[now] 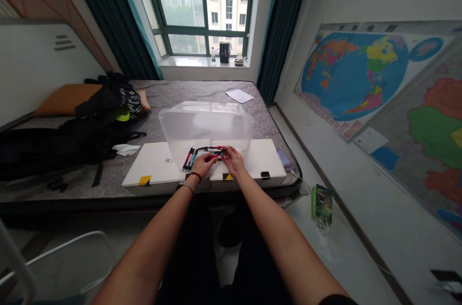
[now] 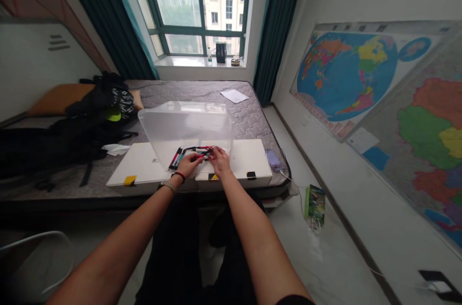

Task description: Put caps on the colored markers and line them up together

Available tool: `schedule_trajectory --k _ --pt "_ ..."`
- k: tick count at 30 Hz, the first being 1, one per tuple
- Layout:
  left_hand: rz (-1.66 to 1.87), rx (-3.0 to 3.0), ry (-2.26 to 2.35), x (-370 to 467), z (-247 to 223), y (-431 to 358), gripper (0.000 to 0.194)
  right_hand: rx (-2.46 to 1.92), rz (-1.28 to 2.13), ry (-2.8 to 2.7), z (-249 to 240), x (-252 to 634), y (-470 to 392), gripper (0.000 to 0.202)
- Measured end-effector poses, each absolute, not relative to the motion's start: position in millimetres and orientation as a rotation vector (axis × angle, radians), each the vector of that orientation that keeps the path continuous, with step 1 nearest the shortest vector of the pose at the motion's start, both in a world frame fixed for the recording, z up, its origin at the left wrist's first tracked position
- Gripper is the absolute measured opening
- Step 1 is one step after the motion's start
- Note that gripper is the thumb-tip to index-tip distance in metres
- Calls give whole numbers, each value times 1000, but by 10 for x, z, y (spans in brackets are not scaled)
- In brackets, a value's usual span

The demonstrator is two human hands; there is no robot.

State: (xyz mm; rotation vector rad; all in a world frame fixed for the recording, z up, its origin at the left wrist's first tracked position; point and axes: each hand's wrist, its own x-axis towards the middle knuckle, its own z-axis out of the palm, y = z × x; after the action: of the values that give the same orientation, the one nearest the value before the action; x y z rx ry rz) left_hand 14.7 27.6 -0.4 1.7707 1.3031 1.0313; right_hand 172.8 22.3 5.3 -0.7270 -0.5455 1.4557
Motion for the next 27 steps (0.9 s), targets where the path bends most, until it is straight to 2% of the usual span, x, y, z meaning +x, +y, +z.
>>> schedule_trajectory --k 15,20,27 --pt "1082 1755 1302 141 -69 306 34 -610 1519 -493 -27 1709 247 23" --pt "1073 1757 1290 136 -85 315 34 -609 1525 -512 -34 1713 253 30" --pt "1053 1756 1292 141 -75 310 36 -614 1527 -530 -25 1718 250 23"
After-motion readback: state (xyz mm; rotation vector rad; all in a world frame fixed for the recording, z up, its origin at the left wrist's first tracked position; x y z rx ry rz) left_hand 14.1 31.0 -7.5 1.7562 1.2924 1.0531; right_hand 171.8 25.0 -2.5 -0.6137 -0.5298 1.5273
